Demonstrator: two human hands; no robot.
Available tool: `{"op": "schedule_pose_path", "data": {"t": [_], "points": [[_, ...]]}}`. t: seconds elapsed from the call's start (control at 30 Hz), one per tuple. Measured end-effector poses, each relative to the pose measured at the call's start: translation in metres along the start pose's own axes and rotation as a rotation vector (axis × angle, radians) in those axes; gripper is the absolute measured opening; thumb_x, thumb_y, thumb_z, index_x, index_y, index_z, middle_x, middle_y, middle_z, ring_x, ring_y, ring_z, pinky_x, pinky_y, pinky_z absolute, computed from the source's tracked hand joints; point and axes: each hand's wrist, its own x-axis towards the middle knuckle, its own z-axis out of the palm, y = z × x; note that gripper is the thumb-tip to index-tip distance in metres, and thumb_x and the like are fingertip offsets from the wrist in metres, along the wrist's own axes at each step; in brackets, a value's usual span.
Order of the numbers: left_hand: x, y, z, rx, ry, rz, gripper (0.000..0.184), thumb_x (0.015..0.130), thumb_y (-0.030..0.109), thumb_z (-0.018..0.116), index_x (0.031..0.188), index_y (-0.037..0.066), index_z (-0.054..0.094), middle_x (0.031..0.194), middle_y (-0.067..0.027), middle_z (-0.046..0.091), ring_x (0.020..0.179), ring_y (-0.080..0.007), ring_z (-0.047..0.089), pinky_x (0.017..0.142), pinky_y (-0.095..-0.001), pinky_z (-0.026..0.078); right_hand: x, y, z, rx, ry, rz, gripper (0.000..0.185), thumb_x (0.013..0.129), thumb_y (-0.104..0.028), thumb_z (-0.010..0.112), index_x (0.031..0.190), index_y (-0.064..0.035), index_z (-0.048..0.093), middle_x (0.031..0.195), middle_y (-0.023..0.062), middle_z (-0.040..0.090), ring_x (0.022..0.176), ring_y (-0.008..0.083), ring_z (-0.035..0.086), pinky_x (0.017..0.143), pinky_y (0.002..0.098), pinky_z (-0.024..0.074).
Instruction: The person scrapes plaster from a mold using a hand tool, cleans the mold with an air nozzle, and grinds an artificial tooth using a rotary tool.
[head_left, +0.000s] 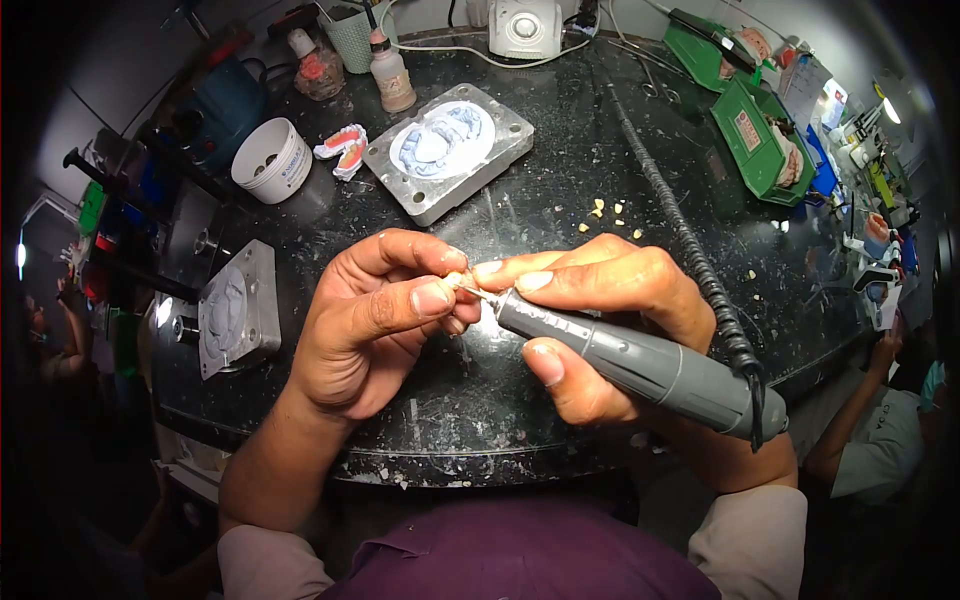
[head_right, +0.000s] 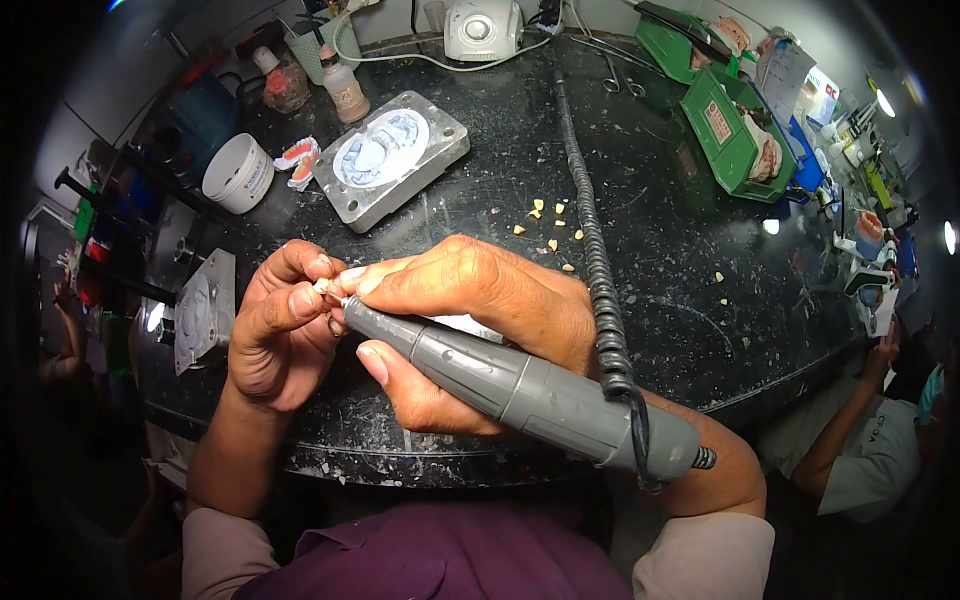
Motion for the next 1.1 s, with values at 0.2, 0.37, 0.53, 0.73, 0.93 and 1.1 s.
{"op": "schedule_pose_path", "data": {"t": [0.2, 0.37, 0.53, 0.73, 0.93, 1.1], "points": [[0.0, 0.0, 0.002, 0.034, 0.019, 0.001, 0.023, 0.09, -0.003, 0.07, 0.114, -0.004, 0.067, 0.103, -0.015, 0.073, 0.094, -0.0205, 0.073, 0.088, -0.0321, 0.058, -0.002, -0.001, 0.0, -0.014, 0.021, 0.013, 0.031, 0.092, -0.005, 0.071, 0.117, 0.0009, 0.053, 0.11, 0.0273, 0.071, 0.099, 0.0302, 0.074, 0.087, 0.0391, 0.0613], [0.001, -0.004, 0.004, 0.152, 0.034, 0.127, 0.027, 0.083, -0.01, 0.076, 0.107, -0.001, 0.067, 0.1, -0.0125, 0.072, 0.094, -0.0177, 0.072, 0.089, -0.0304, 0.058, 0.0, -0.014, 0.003, -0.087, 0.052, 0.045, 0.028, 0.094, -0.007, 0.069, 0.114, 0.0003, 0.051, 0.106, 0.0248, 0.069, 0.1, 0.0319, 0.074, 0.088, 0.0407, 0.0619], [0.001, -0.009, 0.002, 0.273, -0.001, 0.253, 0.027, 0.081, -0.012, 0.077, 0.104, -0.001, 0.067, 0.1, -0.0123, 0.072, 0.095, -0.0173, 0.072, 0.089, -0.0302, 0.059, -0.001, -0.019, 0.004, -0.019, 0.032, 0.083, 0.026, 0.094, -0.007, 0.068, 0.113, -0.0007, 0.05, 0.102, 0.021, 0.067, 0.104, 0.0326, 0.073, 0.091, 0.0423, 0.0614], [-0.003, -0.005, 0.01, 0.349, 0.084, 0.26, 0.024, 0.083, -0.012, 0.076, 0.106, -0.004, 0.071, 0.103, -0.0154, 0.075, 0.096, -0.0192, 0.073, 0.091, -0.0309, 0.059, -0.002, -0.016, 0.002, -0.048, 0.035, 0.088, 0.026, 0.095, -0.007, 0.067, 0.114, -0.0007, 0.05, 0.106, 0.0233, 0.069, 0.104, 0.0301, 0.073, 0.092, 0.0409, 0.0607], [-0.001, -0.004, 0.006, 0.244, 0.063, 0.186, 0.028, 0.09, -0.006, 0.072, 0.117, -0.005, 0.07, 0.106, -0.0187, 0.075, 0.096, -0.0211, 0.074, 0.089, -0.0306, 0.06, -0.002, -0.014, 0.003, -0.066, 0.044, 0.077, 0.026, 0.094, -0.005, 0.065, 0.115, -0.0011, 0.051, 0.111, 0.0257, 0.07, 0.104, 0.0286, 0.072, 0.091, 0.0388, 0.0602], [0.0, -0.003, 0.01, 0.064, 0.114, 0.057, 0.025, 0.095, -0.001, 0.067, 0.119, -0.004, 0.069, 0.105, -0.0191, 0.076, 0.094, -0.0226, 0.075, 0.086, -0.0304, 0.061, -0.004, -0.014, 0.008, -0.066, 0.089, 0.147, 0.027, 0.091, 0.001, 0.064, 0.116, -0.0006, 0.052, 0.111, 0.0269, 0.069, 0.108, 0.0312, 0.072, 0.091, 0.0405, 0.0605]]}}
